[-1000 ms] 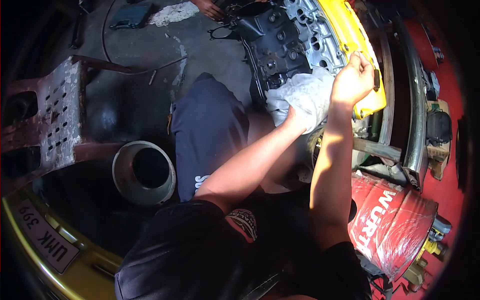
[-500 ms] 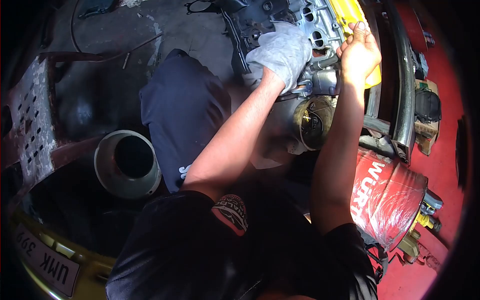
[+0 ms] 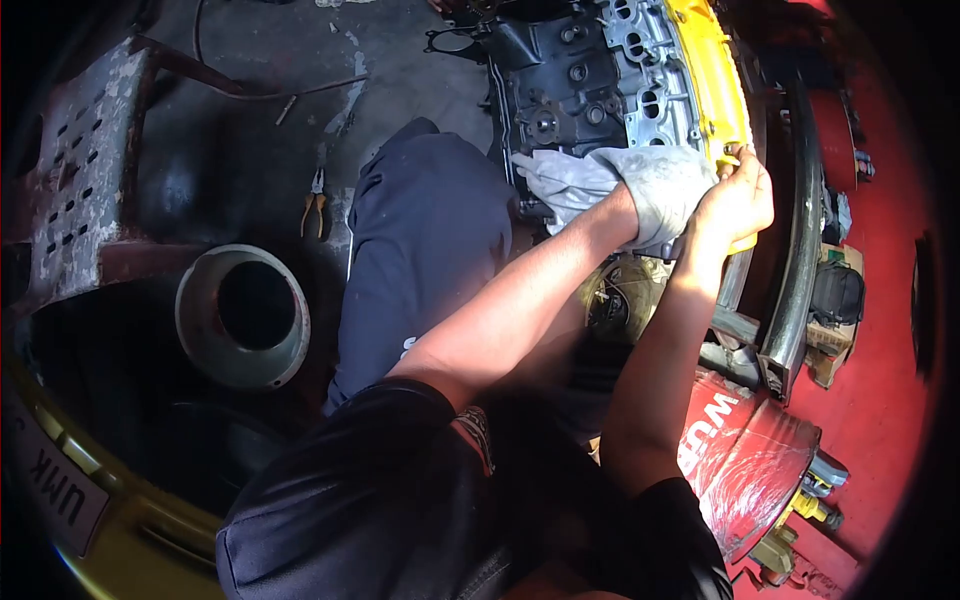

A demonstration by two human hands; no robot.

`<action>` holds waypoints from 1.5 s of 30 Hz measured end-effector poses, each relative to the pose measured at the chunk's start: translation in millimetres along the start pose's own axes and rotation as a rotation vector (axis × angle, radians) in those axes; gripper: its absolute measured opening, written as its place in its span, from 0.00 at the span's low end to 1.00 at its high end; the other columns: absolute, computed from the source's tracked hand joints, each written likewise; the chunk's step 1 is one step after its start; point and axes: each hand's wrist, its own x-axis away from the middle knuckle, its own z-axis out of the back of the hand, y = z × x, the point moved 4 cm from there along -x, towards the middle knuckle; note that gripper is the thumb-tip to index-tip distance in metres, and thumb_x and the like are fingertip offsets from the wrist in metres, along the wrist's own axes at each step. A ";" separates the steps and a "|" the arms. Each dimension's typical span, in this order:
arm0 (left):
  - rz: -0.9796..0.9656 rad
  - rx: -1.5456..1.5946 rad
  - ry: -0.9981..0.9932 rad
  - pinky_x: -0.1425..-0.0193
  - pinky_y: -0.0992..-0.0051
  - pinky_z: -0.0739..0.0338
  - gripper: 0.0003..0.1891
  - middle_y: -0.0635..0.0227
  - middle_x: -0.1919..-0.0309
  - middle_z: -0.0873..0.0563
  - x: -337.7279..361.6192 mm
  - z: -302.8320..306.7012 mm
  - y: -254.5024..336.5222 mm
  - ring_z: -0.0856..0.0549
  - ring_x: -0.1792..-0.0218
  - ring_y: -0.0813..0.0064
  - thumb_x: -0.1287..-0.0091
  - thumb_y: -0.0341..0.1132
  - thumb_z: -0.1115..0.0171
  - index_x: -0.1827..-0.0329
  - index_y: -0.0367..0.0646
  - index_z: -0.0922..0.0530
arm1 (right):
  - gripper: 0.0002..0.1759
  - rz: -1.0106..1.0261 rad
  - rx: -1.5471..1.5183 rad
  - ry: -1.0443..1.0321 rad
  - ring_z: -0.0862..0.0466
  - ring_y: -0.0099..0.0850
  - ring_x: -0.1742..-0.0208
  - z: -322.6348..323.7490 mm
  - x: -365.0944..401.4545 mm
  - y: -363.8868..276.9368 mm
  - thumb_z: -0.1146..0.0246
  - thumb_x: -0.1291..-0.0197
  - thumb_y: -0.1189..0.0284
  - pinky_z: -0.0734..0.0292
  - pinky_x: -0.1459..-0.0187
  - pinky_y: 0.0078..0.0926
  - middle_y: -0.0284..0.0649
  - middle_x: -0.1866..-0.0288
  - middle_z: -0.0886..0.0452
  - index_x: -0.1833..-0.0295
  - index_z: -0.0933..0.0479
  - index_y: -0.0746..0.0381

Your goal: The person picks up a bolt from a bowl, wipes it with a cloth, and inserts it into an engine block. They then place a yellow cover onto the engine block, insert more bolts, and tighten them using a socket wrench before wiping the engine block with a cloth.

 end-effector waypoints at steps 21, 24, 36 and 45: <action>0.237 0.435 0.032 0.63 0.74 0.22 0.07 0.69 0.71 0.15 10.6 4.4 11.0 0.19 0.70 0.76 0.38 0.32 0.38 0.60 0.39 0.17 | 0.11 0.137 0.004 -0.044 0.27 0.18 0.73 -4.7 4.3 17.3 0.35 0.33 0.71 0.29 0.68 0.18 0.34 0.74 0.21 0.63 0.18 0.70; 0.287 0.341 -0.106 0.63 0.73 0.22 0.08 0.67 0.72 0.14 15.6 -4.7 -6.3 0.19 0.71 0.75 0.39 0.35 0.36 0.63 0.39 0.17 | 0.12 0.082 -0.006 -0.089 0.27 0.18 0.72 -4.2 4.8 7.4 0.35 0.33 0.70 0.30 0.67 0.18 0.34 0.72 0.18 0.65 0.18 0.69; -0.121 -0.582 0.263 0.68 0.71 0.23 0.04 0.67 0.78 0.20 15.1 2.8 33.2 0.18 0.74 0.67 0.42 0.32 0.41 0.71 0.42 0.23 | 0.12 -0.056 -0.138 -0.794 0.36 0.15 0.78 6.4 -20.9 2.3 0.36 0.36 0.69 0.44 0.73 0.15 0.30 0.76 0.25 0.68 0.19 0.66; 0.257 0.674 0.148 0.66 0.76 0.25 0.04 0.72 0.70 0.18 12.2 -15.0 -10.7 0.23 0.69 0.81 0.36 0.28 0.39 0.61 0.38 0.20 | 0.08 0.107 -0.089 -0.325 0.28 0.16 0.70 0.8 7.5 -5.4 0.38 0.32 0.74 0.33 0.66 0.14 0.30 0.71 0.21 0.63 0.18 0.67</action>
